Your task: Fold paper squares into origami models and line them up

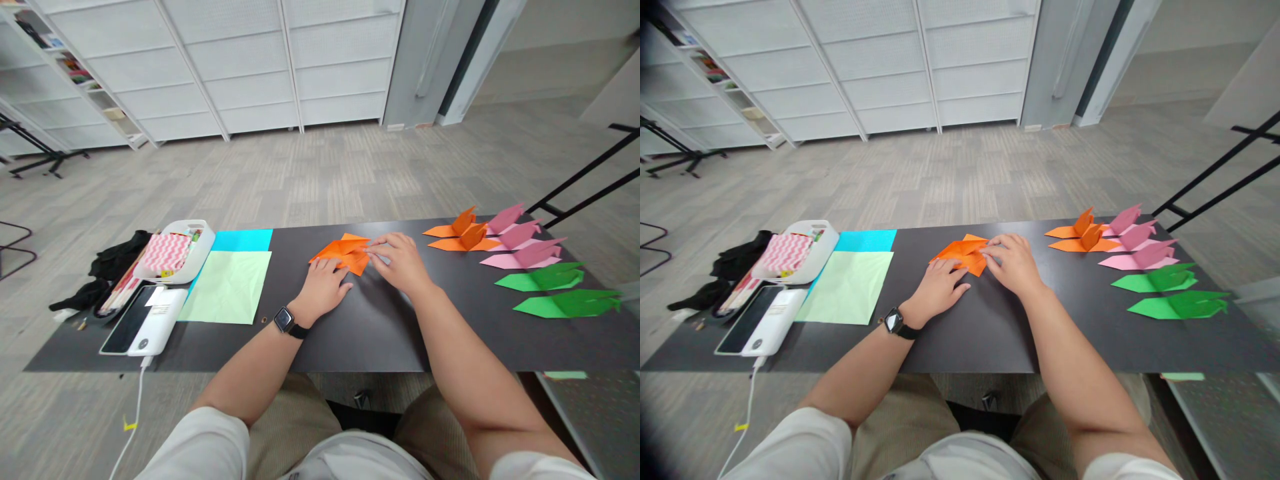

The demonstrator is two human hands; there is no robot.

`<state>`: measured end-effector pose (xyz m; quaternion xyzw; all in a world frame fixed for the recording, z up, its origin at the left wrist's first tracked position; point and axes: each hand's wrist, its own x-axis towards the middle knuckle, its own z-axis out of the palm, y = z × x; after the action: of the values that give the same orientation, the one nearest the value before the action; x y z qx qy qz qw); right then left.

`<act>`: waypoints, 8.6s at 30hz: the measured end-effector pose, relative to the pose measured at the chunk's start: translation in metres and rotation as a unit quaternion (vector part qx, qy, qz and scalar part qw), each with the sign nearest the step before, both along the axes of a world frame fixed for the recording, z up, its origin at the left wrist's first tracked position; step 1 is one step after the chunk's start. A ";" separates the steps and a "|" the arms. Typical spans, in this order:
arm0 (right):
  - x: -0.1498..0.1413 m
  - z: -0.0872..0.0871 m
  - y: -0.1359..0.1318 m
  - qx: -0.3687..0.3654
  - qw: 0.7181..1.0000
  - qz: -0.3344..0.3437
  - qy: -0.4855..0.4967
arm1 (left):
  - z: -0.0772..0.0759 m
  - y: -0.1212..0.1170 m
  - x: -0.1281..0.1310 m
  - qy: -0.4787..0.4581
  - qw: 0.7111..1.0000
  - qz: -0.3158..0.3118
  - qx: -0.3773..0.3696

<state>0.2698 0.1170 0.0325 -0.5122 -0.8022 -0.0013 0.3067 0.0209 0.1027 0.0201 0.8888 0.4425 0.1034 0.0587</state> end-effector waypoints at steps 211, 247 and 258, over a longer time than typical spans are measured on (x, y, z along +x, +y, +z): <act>0.006 -0.022 0.012 -0.212 0.957 -0.182 -0.081 | -0.008 0.028 -0.022 -0.058 0.995 -0.037 -0.069; -0.022 -0.030 0.009 -0.138 0.989 0.026 -0.052 | -0.010 0.020 -0.009 -0.023 0.998 -0.027 -0.046; -0.018 -0.035 0.013 -0.142 0.987 0.027 -0.064 | 0.000 0.027 -0.032 -0.030 0.996 0.088 -0.016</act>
<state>0.2517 0.1304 -0.0029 -0.5275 -0.8259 0.0876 0.1787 -0.0112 0.1298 0.0205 0.8420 0.5185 0.1275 0.0771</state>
